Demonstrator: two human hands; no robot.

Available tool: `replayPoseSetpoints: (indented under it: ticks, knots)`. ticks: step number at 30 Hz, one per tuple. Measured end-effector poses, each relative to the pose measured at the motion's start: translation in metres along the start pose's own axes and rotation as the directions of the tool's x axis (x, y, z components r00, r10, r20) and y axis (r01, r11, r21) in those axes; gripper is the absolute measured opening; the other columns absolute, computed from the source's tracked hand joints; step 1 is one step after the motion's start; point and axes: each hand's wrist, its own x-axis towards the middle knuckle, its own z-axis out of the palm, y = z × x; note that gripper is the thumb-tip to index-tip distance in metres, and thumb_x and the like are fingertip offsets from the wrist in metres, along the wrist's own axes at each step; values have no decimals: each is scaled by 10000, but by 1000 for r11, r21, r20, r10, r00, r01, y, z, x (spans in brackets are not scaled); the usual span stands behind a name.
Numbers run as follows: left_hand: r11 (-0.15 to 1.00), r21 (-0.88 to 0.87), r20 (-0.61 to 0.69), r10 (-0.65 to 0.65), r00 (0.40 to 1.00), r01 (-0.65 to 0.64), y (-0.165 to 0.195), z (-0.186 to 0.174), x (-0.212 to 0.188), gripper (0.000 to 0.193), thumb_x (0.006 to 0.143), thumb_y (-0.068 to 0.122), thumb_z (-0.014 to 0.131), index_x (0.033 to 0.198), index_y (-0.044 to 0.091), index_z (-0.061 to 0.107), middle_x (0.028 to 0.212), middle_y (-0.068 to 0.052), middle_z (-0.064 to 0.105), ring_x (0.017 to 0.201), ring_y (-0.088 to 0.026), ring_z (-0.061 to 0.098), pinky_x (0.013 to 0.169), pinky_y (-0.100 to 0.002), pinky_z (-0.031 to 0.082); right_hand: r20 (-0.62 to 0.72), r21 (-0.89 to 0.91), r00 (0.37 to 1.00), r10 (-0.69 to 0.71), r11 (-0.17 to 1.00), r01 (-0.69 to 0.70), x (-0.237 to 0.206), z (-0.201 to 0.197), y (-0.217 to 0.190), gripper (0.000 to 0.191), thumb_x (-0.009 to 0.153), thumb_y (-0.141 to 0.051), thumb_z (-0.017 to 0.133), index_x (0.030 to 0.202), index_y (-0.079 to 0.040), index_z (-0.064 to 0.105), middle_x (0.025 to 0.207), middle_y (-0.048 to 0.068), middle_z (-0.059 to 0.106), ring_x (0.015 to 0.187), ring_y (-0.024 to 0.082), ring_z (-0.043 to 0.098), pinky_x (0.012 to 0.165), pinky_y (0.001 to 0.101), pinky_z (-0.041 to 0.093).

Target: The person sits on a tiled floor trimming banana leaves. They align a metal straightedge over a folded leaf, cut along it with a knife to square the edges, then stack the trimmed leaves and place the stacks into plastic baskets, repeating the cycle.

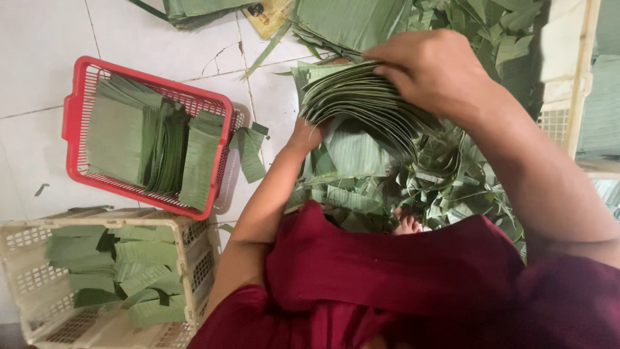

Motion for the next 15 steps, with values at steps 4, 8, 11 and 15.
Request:
replayPoseSetpoints:
  ticks: [4, 8, 11, 15]
  knots:
    - [999, -40, 6, -17, 1000, 18, 6, -4, 4, 296, 901, 57, 732, 1195, 84, 719, 1198, -144, 723, 1131, -384, 648, 1002, -457, 518, 59, -198, 998, -31, 979, 42, 17, 11, -5, 215, 925, -180, 711, 1126, -131, 767, 992, 75, 751, 888, 316, 730, 743, 459, 573]
    - [971, -225, 9, -76, 997, 76, 10, -5, 6, 341, 893, 19, 757, 1226, 50, 691, 1212, -156, 710, 1119, -356, 657, 988, -429, 520, 65, -269, 997, -37, 962, 53, 22, 17, -13, 196, 953, -151, 657, 1124, -110, 742, 945, 83, 736, 836, 323, 724, 674, 464, 568]
    - [926, -352, 33, -131, 991, 134, 11, -2, 5, 341, 911, -47, 728, 1238, 40, 687, 1204, -134, 722, 1107, -282, 677, 982, -389, 544, 73, -309, 996, -52, 948, 72, 22, 16, -16, 165, 978, -151, 649, 1122, -86, 695, 921, 90, 717, 823, 312, 724, 646, 455, 564]
    - [824, -537, 38, -188, 981, 179, 8, 2, 5, 377, 897, -73, 679, 1259, 33, 659, 1211, -125, 713, 1109, -225, 677, 979, -367, 560, 99, -302, 993, -58, 949, 86, 24, 23, -14, 179, 957, -154, 656, 1111, -64, 639, 900, 103, 696, 820, 316, 715, 646, 455, 564]
